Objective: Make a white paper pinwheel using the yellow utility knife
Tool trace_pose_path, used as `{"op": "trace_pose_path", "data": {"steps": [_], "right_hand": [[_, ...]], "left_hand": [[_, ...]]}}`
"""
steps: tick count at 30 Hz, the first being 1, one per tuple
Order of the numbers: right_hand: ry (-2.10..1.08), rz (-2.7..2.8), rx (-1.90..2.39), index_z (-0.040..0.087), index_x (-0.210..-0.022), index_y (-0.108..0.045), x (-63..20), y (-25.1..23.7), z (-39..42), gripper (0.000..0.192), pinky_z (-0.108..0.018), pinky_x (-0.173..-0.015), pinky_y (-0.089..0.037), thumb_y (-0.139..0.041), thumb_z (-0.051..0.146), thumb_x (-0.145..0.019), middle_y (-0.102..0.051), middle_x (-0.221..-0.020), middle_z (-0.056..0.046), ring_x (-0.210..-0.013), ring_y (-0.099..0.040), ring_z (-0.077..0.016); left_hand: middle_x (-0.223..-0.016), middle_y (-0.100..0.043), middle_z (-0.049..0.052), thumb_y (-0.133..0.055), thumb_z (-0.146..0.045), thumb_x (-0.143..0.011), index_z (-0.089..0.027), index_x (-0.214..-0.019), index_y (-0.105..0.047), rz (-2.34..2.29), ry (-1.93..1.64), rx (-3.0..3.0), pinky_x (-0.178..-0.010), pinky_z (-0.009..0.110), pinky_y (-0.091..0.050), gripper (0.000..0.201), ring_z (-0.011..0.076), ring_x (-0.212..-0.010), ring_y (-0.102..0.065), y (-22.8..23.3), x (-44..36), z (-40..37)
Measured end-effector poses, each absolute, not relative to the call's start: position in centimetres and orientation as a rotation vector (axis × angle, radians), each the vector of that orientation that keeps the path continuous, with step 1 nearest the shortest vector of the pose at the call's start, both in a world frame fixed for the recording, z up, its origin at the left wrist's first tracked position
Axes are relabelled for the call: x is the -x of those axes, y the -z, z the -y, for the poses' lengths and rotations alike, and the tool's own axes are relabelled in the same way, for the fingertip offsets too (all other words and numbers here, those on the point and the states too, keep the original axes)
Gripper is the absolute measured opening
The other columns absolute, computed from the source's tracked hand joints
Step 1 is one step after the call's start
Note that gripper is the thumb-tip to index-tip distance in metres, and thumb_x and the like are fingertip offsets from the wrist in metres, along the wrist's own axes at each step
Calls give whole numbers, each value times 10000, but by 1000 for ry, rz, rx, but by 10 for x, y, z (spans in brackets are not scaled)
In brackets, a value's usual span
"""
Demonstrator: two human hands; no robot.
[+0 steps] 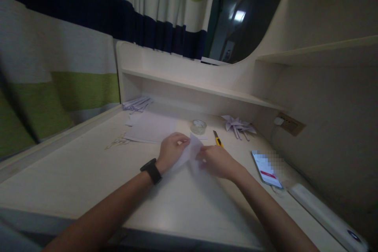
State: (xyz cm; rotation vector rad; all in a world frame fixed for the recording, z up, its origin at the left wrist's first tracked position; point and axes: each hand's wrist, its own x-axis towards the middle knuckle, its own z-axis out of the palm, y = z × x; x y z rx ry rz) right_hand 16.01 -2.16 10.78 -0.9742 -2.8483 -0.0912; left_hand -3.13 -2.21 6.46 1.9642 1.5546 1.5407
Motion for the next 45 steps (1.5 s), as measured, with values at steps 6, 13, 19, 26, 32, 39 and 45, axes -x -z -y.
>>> {"op": "trace_pose_path", "data": {"steps": [6, 13, 19, 26, 32, 39, 45], "right_hand": [[-116, 2675, 978, 224, -913, -693, -163, -95, 16, 235, -250, -711, -416, -687, 152, -690, -689, -932, -22, -818, -622, -164], [-155, 2513, 1071, 235, -931, -660, -162, -81, 17, 256, -255, -683, -409, -703, 203, -681, -682, -881, -6, -785, -622, -170], [-94, 2388, 1140, 216, -927, -637, -159, -74, 16, 261, -264, -688, -402, -714, 263, -682, -681, -859, -15, -780, -618, -178], [-103, 2254, 1041, 207, -945, -612, -159, -66, 14, 271, -256, -653, -424, -724, 231, -700, -678, -887, -28, -706, -614, -158], [-107, 2241, 871, 232, -965, -623, -159, -61, 17, 229, -251, -649, -434, -677, 197, -745, -673, -907, -22, -703, -608, -149], [-146, 2274, 796, 238, -969, -638, -161, -59, 17, 223, -242, -654, -438, -666, 179, -756, -683, -919, -12, -693, -602, -137], [-167, 2295, 753, 250, -998, -642, -160, -60, 17, 259, -240, -657, -440, -655, 152, -759, -689, -928, -9, -704, -609, -136]], "left_hand": [[-747, -670, 39, -541, -337, -859, -259, -926, -735, -1733, -1369, -2306, -655, 272, -396, 219, 184, -720, -589, -68, 38, 25], [-904, -720, 41, -448, -274, -895, -282, -1092, -667, -1548, -1068, -2550, -695, 274, -422, 295, 187, -777, -641, -67, 38, 33], [-1018, -707, 66, -467, -252, -859, -223, -1098, -671, -1549, -1182, -2433, -757, 291, -457, 315, 205, -876, -656, -67, 29, 36], [-825, -736, 24, -509, -270, -843, -223, -944, -718, -1492, -1295, -2104, -693, 276, -508, 236, 184, -755, -681, -68, 32, 29], [-769, -715, 18, -593, -210, -741, -175, -904, -677, -1297, -1433, -1610, -588, 263, -566, 187, 181, -707, -687, -72, 27, 30], [-698, -709, 8, -600, -163, -719, -173, -875, -676, -1336, -1392, -1698, -628, 266, -557, 174, 176, -653, -685, -75, 27, 31], [-739, -713, 10, -589, -168, -724, -183, -932, -671, -1280, -1398, -1754, -659, 275, -553, 225, 178, -694, -685, -72, 28, 31]]}}
